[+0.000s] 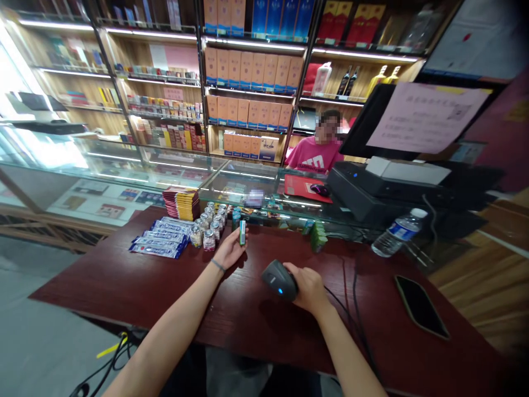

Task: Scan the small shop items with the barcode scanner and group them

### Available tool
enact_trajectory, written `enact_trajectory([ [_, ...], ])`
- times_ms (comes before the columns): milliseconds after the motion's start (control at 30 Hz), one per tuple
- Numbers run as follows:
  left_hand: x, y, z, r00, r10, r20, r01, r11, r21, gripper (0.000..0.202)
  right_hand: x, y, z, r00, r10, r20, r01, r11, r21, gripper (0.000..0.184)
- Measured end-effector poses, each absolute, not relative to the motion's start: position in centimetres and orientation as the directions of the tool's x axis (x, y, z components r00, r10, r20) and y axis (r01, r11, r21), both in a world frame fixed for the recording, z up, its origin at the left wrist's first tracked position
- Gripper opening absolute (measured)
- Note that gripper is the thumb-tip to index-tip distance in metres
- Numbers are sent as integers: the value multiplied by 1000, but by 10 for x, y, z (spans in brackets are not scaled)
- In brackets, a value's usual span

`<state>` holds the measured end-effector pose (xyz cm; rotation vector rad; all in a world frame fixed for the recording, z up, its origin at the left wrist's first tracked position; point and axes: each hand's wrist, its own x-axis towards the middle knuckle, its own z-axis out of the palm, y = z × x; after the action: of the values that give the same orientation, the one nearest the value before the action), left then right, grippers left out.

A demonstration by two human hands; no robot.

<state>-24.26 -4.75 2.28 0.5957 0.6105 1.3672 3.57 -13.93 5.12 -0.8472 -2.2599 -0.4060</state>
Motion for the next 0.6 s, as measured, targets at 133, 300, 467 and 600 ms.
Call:
enact_trajectory([
  [133, -243, -46, 24, 50, 999, -17, -511, 40, 859, 30, 33, -139, 49, -587, 492, 643, 660, 750, 29, 33],
  [300, -241, -47, 25, 23, 1000, 15, -404, -5, 915, 37, 33, -140, 50, -583, 513, 630, 669, 743, 13, 32],
  [467, -243, -47, 24, 31, 999, 19, -441, -4, 898, 36, 37, -138, 47, -563, 485, 669, 672, 740, 29, 47],
  [600, -239, -46, 22, -12, 1000, 27, -435, -30, 900, 40, 49, -132, 43, -478, 450, 754, 721, 691, 45, 44],
])
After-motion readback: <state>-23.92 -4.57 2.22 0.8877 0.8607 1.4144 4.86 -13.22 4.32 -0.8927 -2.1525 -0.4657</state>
